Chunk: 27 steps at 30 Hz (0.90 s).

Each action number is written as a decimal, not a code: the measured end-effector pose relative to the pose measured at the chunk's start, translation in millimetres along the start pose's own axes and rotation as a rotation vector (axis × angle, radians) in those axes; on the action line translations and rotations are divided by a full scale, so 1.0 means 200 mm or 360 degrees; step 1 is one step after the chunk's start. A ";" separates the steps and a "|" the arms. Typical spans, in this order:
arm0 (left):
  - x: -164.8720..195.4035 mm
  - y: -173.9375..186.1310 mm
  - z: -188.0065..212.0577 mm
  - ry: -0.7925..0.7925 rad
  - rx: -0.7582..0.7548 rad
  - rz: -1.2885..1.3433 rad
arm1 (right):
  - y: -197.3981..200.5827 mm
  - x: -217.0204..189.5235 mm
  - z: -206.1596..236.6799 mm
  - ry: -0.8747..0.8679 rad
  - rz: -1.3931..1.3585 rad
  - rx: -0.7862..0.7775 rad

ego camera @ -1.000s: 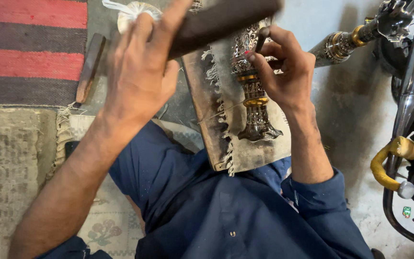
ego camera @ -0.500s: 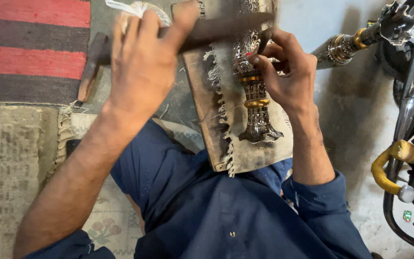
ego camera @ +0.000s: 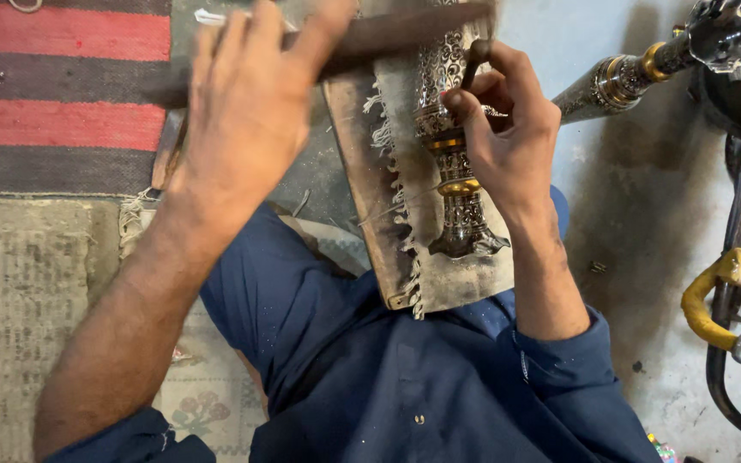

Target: The person sits cross-legged on the floor with an ornate metal vase resting on a cloth-covered board. They hold a chisel against the vase's engraved surface and strike it with a wooden mallet, repositioning the chisel repeatedly to chase the decorative pattern, and rotate the vase to reach new areas.

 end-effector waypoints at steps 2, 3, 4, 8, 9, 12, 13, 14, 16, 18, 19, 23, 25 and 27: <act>0.01 -0.01 -0.02 -0.0109 -0.0169 -0.0419 | 0.00 -0.01 -0.01 0.0029 0.0048 -0.0063; -0.01 0.00 -0.02 -0.0009 -0.0044 -0.0104 | 0.00 -0.01 -0.01 0.0038 0.0071 -0.0090; -0.03 0.01 -0.01 0.0085 0.0082 0.0217 | 0.00 0.00 -0.02 0.0001 0.0058 -0.0101; -0.01 -0.07 0.07 0.0101 -0.0365 -0.0435 | 0.01 0.05 -0.04 -0.0086 -0.0282 -0.0162; 0.00 -0.07 0.10 0.0158 -0.0315 -0.0310 | 0.01 0.06 -0.05 -0.0096 -0.0446 -0.0187; 0.02 -0.12 0.18 0.0424 -0.0101 0.0279 | 0.03 0.08 -0.06 -0.0187 -0.0561 -0.0119; 0.04 -0.17 0.20 0.0593 0.0025 0.0609 | 0.03 0.07 -0.06 -0.0183 -0.0532 -0.0121; 0.06 -0.22 0.23 0.0761 0.0155 0.0938 | 0.02 0.05 -0.07 -0.0174 -0.0502 -0.0126; 0.13 -0.31 0.25 0.0737 0.0275 0.1179 | 0.01 0.04 -0.08 -0.0217 -0.0398 -0.0116; 0.14 -0.36 0.27 0.0743 0.0284 0.1300 | 0.00 0.03 -0.09 -0.0309 -0.0258 -0.0094; 0.11 -0.38 0.28 0.0767 0.0226 0.1304 | 0.00 0.02 -0.09 -0.0282 -0.0233 -0.0115; -0.04 -0.35 0.24 0.0834 -0.0080 0.1184 | -0.01 0.02 -0.10 -0.0212 -0.0172 -0.0158; -0.11 -0.28 0.17 0.0685 -0.0278 0.0879 | 0.00 0.03 -0.11 -0.0194 -0.0167 -0.0174; -0.16 -0.20 0.09 0.0489 -0.0337 0.0662 | 0.00 0.04 -0.11 -0.0177 -0.0182 -0.0203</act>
Point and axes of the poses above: each hand's wrist, its own z-axis away from the middle knuckle, its own y-axis out of the back of the hand, x = y × z, the point moved 6 cm from there along -z, towards the middle knuckle, and after that the axes turned 10 degrees about -y, right-handed, at the moved point
